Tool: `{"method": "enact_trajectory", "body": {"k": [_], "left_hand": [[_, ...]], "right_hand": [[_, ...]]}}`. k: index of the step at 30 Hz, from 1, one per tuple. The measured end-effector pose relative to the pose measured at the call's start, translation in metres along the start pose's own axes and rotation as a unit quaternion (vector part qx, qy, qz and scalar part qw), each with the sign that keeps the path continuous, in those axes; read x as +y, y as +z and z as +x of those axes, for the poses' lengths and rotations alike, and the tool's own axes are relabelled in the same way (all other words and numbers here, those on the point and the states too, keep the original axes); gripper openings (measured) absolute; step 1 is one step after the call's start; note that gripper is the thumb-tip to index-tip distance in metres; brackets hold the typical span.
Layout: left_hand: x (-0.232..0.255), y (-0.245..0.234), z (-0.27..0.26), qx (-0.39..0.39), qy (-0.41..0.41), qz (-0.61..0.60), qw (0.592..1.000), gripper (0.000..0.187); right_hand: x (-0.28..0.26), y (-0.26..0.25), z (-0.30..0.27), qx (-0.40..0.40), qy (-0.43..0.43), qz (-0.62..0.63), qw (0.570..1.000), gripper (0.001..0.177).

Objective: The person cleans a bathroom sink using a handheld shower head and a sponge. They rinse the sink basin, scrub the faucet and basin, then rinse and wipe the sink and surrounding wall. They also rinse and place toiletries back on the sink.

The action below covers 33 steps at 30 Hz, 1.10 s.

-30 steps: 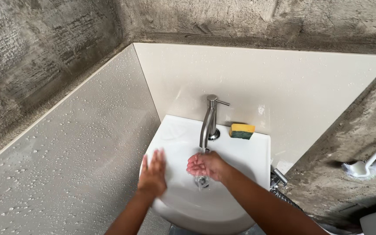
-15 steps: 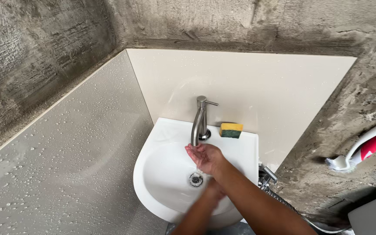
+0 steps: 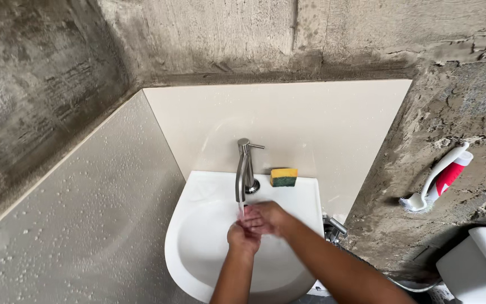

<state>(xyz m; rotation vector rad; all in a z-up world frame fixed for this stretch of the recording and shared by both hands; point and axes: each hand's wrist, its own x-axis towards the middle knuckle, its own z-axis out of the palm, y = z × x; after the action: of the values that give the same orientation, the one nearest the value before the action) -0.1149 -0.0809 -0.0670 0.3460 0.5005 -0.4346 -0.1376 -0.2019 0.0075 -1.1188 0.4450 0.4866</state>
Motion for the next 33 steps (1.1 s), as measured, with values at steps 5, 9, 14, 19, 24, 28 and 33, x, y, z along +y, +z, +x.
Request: {"method": "enact_trajectory", "body": {"k": [5,9,14,19,24,28,33], "left_hand": [[0.002,-0.006,0.003,0.043,-0.061,0.075,0.994,0.031],[0.001,-0.007,0.004,0.04,-0.078,0.107,0.99,0.025],[-0.006,0.012,0.004,0.078,-0.06,0.374,0.922,0.015],[-0.039,0.051,0.027,-0.053,0.338,0.756,0.558,0.041],[-0.05,0.115,0.034,-0.126,0.441,0.734,0.501,0.07],[-0.091,0.143,-0.013,-0.084,0.367,0.804,0.461,0.04],[-0.221,0.158,-0.07,-0.358,0.484,0.667,0.439,0.047]], "right_hand": [[-0.101,-0.005,-0.032,0.295,-0.268,-0.608,0.687,0.04],[-0.146,0.04,-0.054,0.322,-0.271,-0.718,0.555,0.041],[-0.138,0.079,-0.058,0.219,-0.241,-0.766,0.554,0.018],[-0.107,0.016,-0.067,0.263,-0.358,-0.623,0.644,0.022],[-0.039,-0.068,-0.09,0.274,-0.271,-0.476,0.79,0.027],[-0.012,-0.123,-0.132,0.231,-0.224,-0.098,0.942,0.04],[0.012,-0.202,-0.194,0.296,-0.259,0.233,0.89,0.046]]}}
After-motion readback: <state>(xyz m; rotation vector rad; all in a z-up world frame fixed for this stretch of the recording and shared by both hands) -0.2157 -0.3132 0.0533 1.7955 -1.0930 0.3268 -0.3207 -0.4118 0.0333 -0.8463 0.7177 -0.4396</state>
